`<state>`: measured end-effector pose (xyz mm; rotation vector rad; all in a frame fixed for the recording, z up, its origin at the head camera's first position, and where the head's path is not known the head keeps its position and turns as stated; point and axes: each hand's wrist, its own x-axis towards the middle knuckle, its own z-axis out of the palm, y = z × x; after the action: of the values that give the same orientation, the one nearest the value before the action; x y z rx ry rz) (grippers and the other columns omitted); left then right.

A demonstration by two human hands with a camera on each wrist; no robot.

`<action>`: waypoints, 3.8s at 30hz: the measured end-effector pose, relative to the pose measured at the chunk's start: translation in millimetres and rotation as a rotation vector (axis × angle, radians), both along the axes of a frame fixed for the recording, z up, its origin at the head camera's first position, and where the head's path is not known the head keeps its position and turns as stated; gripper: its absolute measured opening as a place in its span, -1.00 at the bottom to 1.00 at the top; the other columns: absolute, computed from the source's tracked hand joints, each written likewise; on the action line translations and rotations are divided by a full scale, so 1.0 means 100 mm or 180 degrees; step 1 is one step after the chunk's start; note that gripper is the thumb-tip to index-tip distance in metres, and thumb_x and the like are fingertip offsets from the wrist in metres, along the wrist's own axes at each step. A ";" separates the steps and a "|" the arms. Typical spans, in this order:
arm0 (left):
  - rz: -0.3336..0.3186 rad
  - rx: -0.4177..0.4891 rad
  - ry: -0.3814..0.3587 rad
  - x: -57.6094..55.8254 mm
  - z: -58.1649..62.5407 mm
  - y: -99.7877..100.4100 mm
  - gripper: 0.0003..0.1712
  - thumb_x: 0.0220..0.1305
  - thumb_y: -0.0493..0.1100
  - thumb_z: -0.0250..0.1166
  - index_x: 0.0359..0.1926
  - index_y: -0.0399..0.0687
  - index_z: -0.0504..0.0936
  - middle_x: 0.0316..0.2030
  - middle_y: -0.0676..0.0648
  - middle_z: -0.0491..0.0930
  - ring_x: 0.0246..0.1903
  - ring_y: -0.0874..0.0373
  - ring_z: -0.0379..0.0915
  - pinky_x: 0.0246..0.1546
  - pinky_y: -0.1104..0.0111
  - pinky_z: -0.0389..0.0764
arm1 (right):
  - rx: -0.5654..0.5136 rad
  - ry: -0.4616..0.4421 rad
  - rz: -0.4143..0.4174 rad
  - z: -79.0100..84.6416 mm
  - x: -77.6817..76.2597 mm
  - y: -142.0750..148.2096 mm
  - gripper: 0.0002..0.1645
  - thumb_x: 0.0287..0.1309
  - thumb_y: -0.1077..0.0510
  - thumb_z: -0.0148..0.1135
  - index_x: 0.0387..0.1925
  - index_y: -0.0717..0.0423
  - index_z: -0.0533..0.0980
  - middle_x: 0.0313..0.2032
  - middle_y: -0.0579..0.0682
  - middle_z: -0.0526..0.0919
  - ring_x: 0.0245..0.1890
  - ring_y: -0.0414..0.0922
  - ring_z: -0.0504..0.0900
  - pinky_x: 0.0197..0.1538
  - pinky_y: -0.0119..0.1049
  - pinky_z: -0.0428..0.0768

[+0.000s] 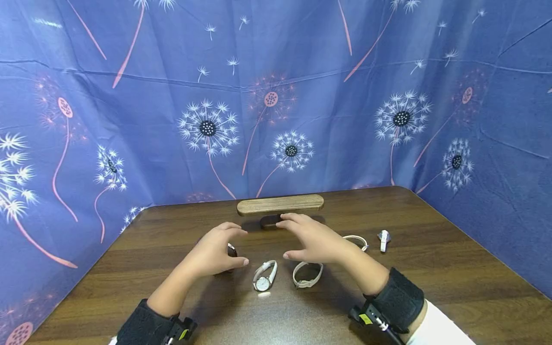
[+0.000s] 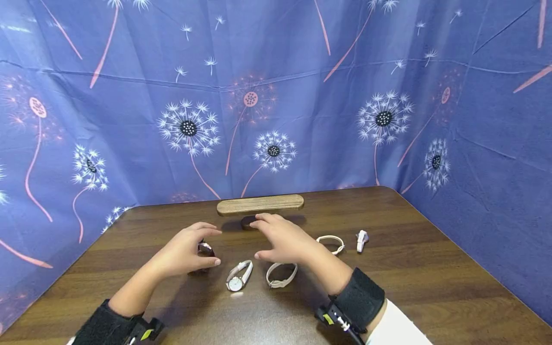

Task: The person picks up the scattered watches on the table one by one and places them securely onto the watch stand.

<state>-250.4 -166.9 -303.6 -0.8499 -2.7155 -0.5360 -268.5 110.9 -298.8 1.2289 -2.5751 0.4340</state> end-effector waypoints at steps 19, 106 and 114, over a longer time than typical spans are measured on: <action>-0.0985 -0.0169 -0.0931 0.01 -0.19 0.31 -0.74 -0.12 -0.41 0.53 -0.32 -0.19 0.73 -0.43 0.04 0.69 -0.48 0.37 0.56 -0.43 0.55 0.57 | 0.0229 -0.0150 0.0746 -0.28 0.01 -0.28 -0.78 -0.07 0.36 0.41 -0.29 0.22 0.64 -0.30 0.00 0.68 -0.36 -0.25 0.59 -0.29 -0.52 0.54; -0.0303 0.1111 0.2278 -0.02 0.28 0.92 -0.42 -0.22 -0.20 0.65 -0.09 -0.27 0.69 -0.21 -0.13 0.65 -0.17 0.02 0.58 0.01 0.22 0.57 | -0.3068 -0.1905 0.0202 0.21 0.10 -0.08 -0.75 0.29 0.32 0.14 -0.15 0.52 0.49 -0.37 -0.05 0.64 -0.37 -0.22 0.59 -0.24 -0.38 0.59; -0.0285 0.1039 0.2178 -0.04 0.30 0.85 -0.48 -0.16 -0.22 0.62 -0.09 -0.22 0.71 -0.20 -0.09 0.67 -0.20 0.04 0.59 -0.16 0.23 0.60 | -0.2937 -0.1821 0.0160 0.23 0.09 -0.04 -0.73 0.29 0.28 0.18 -0.12 0.49 0.53 -0.29 0.03 0.67 -0.34 -0.16 0.62 -0.19 -0.31 0.63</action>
<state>-254.6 -81.5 -273.4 -0.8673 -1.9192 -0.5576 -259.8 107.0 -276.0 0.8717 -2.1824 1.9313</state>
